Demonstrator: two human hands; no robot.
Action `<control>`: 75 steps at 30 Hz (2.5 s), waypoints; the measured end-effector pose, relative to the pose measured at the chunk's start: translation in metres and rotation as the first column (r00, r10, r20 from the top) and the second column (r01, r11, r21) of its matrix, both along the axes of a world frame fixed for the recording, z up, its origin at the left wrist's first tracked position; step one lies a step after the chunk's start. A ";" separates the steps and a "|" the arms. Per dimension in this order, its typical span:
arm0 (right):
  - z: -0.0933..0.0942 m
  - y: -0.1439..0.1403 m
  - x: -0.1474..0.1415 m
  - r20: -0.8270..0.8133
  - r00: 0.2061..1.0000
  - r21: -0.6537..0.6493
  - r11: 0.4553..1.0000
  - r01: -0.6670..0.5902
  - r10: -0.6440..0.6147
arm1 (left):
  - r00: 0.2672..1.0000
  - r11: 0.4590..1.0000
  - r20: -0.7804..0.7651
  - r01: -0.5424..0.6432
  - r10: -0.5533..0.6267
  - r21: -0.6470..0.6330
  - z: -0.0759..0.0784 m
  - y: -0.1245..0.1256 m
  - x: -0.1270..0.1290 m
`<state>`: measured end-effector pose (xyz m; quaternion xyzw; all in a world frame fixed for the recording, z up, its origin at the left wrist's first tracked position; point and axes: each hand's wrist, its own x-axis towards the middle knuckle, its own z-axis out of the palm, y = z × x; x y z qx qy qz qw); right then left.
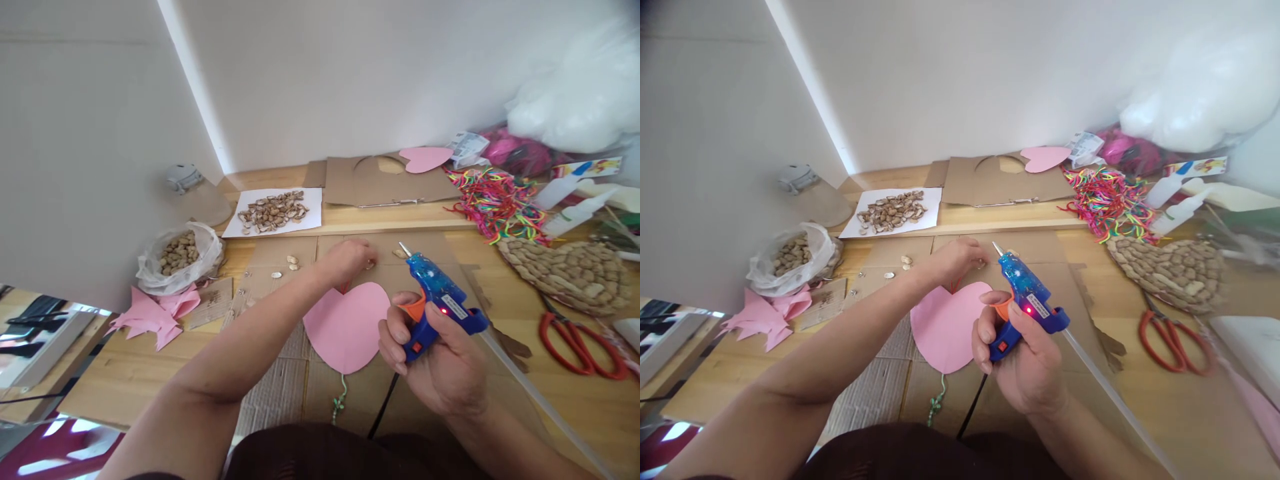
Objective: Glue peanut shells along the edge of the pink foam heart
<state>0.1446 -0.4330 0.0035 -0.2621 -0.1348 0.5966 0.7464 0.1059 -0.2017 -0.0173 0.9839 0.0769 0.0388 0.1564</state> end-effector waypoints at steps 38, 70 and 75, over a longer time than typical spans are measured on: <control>0.008 -0.006 -0.003 -0.020 1.000 0.007 1.000 -0.002 0.002 | 0.995 0.995 0.028 -0.095 0.096 -0.016 0.004 0.031 0.041; 0.002 -0.004 0.002 -0.016 1.000 -0.054 0.998 -0.025 0.024 | 0.806 0.804 -0.061 -0.592 0.589 -0.060 0.015 0.040 -0.025; 0.002 -0.005 0.001 -0.013 1.000 -0.067 0.998 -0.018 0.017 | 0.864 0.865 0.026 -0.502 0.502 -0.022 0.008 0.042 -0.027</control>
